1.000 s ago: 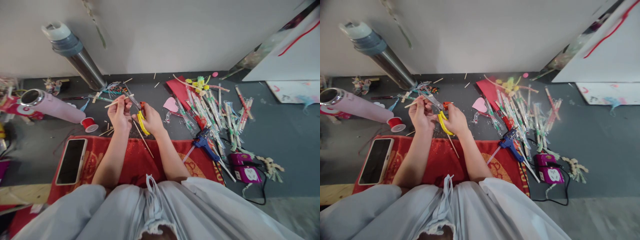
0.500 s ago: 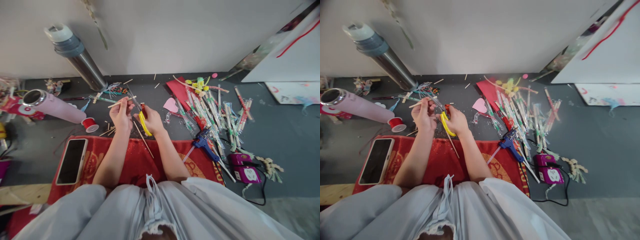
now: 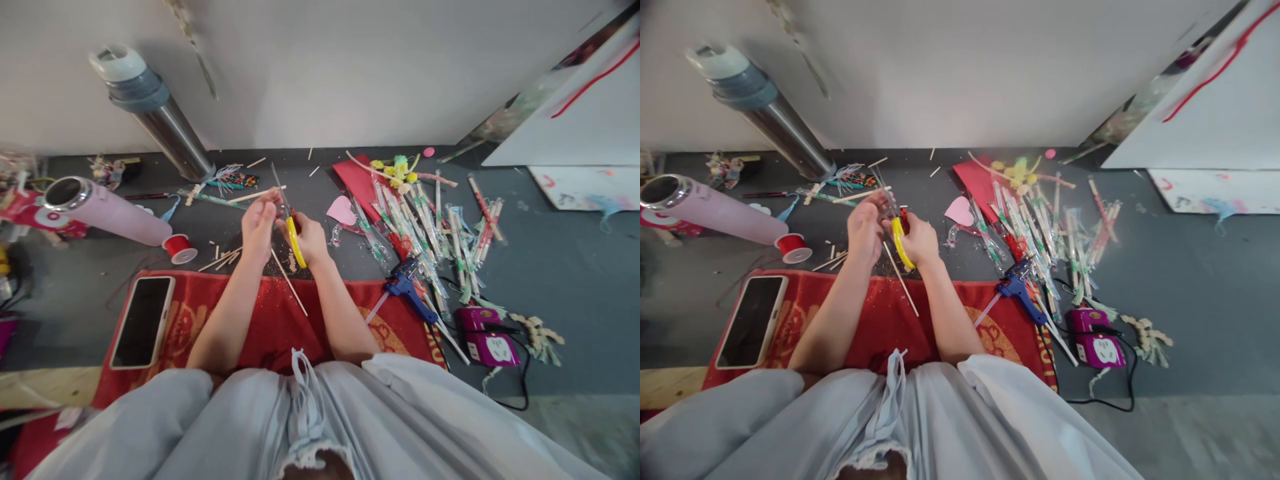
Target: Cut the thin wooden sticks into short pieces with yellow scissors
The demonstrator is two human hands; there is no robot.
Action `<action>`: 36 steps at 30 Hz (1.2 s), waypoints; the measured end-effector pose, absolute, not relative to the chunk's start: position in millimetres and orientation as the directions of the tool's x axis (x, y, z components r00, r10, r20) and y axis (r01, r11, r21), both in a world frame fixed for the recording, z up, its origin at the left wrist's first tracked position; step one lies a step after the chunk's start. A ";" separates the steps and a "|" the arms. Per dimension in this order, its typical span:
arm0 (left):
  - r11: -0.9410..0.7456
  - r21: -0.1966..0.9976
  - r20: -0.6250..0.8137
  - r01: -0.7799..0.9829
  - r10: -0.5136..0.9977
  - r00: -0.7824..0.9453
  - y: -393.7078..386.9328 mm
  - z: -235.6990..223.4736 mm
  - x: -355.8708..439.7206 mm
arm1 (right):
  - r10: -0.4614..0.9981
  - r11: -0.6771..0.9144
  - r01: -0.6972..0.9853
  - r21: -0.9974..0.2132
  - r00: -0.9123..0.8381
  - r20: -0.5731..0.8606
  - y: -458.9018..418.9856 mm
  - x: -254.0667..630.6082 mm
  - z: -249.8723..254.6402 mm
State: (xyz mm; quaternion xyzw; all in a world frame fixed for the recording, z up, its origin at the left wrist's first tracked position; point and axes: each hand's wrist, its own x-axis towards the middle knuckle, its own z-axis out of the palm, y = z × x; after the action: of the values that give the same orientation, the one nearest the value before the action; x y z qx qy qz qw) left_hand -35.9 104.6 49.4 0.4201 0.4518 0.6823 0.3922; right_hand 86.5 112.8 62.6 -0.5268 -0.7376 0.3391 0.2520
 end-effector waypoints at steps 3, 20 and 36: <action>-0.240 0.970 0.240 -0.027 0.971 -0.016 104.6 29.5 -35.8 | 0.956 0.191 0.614 -0.766 -0.293 0.003 116.8 90.4 59.5; -0.325 0.942 0.318 0.085 0.945 0.080 101.8 -11.3 -19.6 | 0.962 0.162 0.583 -0.796 -0.271 -0.003 120.5 93.0 57.6; -0.344 0.933 0.335 0.108 0.937 0.097 101.6 -7.6 -23.3 | 0.965 0.164 0.573 -0.803 -0.264 0.009 119.6 89.6 54.3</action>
State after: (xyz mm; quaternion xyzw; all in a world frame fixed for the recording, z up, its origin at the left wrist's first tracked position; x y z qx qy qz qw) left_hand -23.3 101.6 -7.6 0.6276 0.4164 0.5275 0.3931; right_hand 89.6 119.6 54.3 -0.5404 -0.7113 0.3547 0.2760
